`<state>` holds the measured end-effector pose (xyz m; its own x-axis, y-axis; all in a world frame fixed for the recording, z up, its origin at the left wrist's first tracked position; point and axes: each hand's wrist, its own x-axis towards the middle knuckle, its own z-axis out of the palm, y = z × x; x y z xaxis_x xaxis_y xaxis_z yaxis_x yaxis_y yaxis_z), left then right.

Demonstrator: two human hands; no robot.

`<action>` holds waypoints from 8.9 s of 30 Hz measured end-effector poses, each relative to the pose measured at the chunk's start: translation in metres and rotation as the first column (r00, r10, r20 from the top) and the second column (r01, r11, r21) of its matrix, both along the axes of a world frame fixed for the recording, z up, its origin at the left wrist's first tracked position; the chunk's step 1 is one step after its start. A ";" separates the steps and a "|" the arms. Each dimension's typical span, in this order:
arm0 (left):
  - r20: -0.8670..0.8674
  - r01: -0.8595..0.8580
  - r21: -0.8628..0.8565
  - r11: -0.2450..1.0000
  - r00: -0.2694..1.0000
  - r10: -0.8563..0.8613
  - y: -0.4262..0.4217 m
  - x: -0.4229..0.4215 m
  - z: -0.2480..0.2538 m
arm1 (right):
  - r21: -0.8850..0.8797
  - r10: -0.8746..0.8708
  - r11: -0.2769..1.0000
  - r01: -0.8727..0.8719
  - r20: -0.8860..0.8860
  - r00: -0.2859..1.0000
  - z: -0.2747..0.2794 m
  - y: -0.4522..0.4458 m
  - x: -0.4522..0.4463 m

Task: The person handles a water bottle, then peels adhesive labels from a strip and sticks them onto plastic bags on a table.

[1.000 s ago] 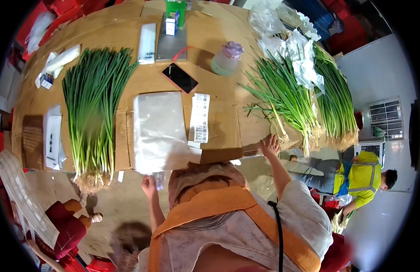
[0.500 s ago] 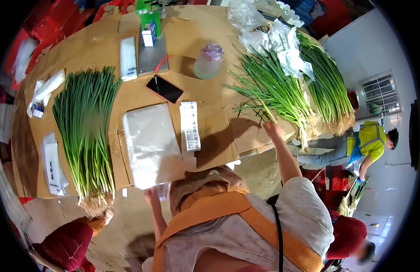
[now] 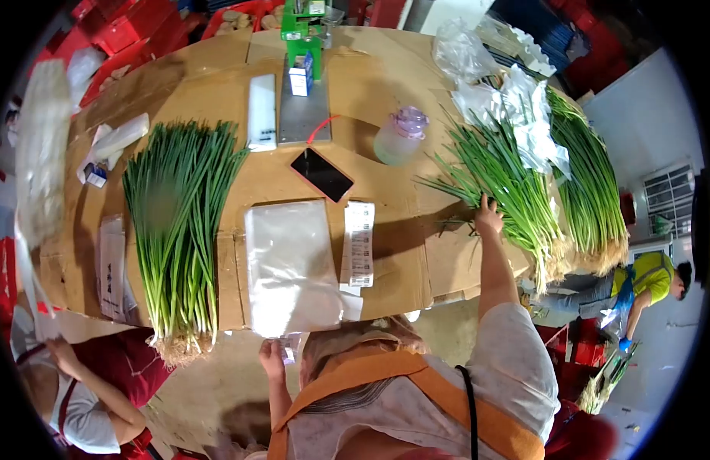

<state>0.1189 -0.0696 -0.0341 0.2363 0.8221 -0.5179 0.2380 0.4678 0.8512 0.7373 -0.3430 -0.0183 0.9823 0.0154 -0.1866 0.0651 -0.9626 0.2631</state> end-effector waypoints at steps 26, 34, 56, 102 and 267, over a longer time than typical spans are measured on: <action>-0.032 0.038 -0.022 0.999 0.999 -0.039 -0.013 -0.019 0.011 | 0.154 0.396 0.883 -0.444 0.264 0.879 0.017 -0.024 -0.009; -0.179 0.065 0.055 0.996 0.982 -0.054 -0.018 -0.025 0.023 | 0.166 0.503 0.761 -0.627 0.458 0.732 0.022 0.012 -0.039; -0.086 0.415 0.254 0.874 0.910 -0.407 -0.024 0.039 0.125 | 0.849 0.900 0.401 0.345 -0.434 0.022 0.084 0.197 -0.388; -0.291 0.421 0.242 0.874 0.891 -0.348 0.007 0.040 0.103 | 0.992 0.939 0.113 -0.064 -0.085 0.333 0.046 0.264 -0.358; 0.290 0.176 0.237 0.956 0.926 -0.242 0.002 0.044 0.077 | 0.631 0.912 -0.297 -0.717 0.410 -0.017 0.044 0.249 -0.325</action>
<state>0.1628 -0.0672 0.0425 0.5366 0.8155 -0.2170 0.0177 0.2463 0.9690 0.4120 -0.0940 0.0257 -0.1578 0.9440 0.2898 0.8722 0.2709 -0.4073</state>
